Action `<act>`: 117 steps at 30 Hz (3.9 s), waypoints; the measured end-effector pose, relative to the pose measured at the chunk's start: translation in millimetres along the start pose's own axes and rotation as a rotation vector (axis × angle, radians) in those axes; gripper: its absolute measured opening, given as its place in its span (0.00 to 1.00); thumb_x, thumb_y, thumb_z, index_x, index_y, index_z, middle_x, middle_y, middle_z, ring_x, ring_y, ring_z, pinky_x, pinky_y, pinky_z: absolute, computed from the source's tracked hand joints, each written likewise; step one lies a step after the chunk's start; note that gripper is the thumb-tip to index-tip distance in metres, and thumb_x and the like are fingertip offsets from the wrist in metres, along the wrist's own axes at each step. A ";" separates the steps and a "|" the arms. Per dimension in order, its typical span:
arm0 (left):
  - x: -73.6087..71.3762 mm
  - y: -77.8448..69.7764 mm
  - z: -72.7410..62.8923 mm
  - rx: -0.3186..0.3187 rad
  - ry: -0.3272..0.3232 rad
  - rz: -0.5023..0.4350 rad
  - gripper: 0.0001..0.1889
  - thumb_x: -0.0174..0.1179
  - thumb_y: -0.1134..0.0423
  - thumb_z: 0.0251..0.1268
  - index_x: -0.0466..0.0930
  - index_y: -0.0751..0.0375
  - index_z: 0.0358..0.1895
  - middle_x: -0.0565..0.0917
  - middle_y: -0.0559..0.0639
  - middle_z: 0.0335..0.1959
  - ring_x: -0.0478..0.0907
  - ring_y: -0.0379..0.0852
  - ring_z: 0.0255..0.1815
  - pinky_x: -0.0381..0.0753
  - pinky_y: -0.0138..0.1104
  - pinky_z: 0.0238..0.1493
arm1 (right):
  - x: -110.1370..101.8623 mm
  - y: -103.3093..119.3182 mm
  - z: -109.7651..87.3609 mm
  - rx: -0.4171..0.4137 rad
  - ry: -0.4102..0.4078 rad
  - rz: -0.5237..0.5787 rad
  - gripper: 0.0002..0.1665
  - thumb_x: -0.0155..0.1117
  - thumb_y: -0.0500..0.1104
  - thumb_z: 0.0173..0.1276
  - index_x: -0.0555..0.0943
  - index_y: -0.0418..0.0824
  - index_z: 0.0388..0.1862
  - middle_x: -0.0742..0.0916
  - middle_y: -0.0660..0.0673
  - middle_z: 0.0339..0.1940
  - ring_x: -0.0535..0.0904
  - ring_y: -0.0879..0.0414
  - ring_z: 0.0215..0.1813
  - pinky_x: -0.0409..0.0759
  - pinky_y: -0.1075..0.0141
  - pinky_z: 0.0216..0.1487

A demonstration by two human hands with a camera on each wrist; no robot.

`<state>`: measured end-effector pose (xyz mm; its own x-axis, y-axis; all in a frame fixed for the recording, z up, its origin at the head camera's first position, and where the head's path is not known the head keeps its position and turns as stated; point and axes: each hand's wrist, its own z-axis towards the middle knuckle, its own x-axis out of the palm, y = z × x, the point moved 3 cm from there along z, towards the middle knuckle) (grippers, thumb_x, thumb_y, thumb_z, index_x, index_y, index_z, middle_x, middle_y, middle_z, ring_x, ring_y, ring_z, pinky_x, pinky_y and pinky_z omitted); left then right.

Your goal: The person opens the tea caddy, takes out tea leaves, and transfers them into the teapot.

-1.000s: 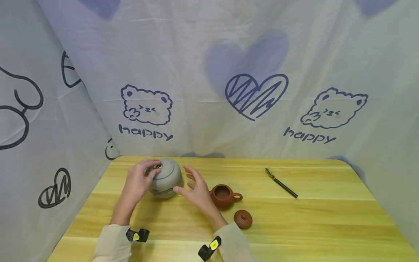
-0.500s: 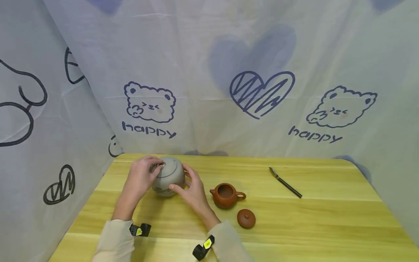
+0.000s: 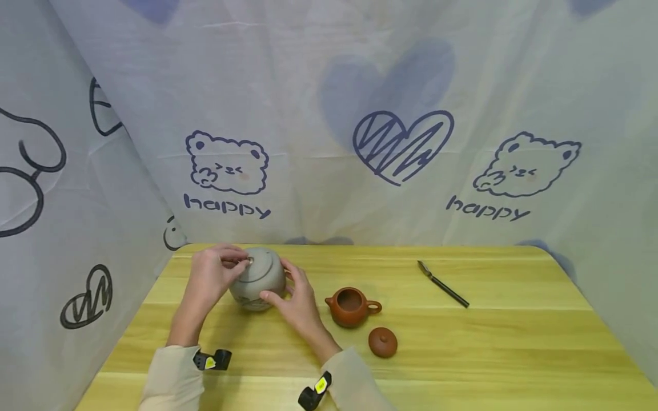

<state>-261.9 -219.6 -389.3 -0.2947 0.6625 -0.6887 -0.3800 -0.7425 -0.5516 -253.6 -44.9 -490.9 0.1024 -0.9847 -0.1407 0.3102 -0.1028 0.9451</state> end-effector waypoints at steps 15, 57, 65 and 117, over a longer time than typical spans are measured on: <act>-18.2 -2.3 -8.4 -0.052 -0.114 -0.123 0.08 0.73 0.77 0.57 0.91 0.70 0.41 0.90 0.63 0.38 0.90 0.49 0.35 0.80 0.15 0.34 | -0.1 -1.4 -0.1 -0.001 -0.015 -0.059 0.46 0.77 0.50 0.65 0.67 0.48 0.79 0.74 0.44 0.71 0.72 0.47 0.70 0.79 0.54 0.66; -44.3 82.4 -51.4 -0.485 -0.072 -0.069 0.11 0.74 0.67 0.62 0.91 0.69 0.44 0.90 0.62 0.41 0.74 0.17 0.30 0.78 0.18 0.29 | -0.8 -3.0 1.1 -0.013 -0.022 -0.065 0.45 0.78 0.48 0.64 0.68 0.47 0.78 0.75 0.46 0.72 0.74 0.49 0.69 0.81 0.57 0.64; -30.4 104.7 -59.8 -0.512 -0.035 -0.047 0.11 0.74 0.64 0.63 0.91 0.67 0.44 0.91 0.59 0.40 0.71 0.16 0.33 0.74 0.16 0.34 | -2.1 -1.2 0.0 -0.002 -0.017 -0.055 0.46 0.78 0.49 0.64 0.68 0.48 0.78 0.75 0.47 0.72 0.74 0.49 0.68 0.80 0.55 0.65; -22.7 99.0 -59.8 -0.347 0.157 -0.210 0.25 0.68 0.59 0.70 0.79 0.71 0.64 0.81 0.67 0.61 0.80 0.60 0.59 0.83 0.26 0.51 | -10.7 9.3 2.9 -0.056 -0.007 -0.109 0.35 0.70 0.48 0.73 0.70 0.47 0.76 0.76 0.41 0.71 0.75 0.41 0.69 0.78 0.48 0.66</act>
<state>-240.4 -314.1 -456.4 -0.0953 0.7994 -0.5931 -0.0918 -0.6004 -0.7944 -254.5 -35.7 -479.7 0.0584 -0.9692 -0.2394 0.3716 -0.2015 0.9063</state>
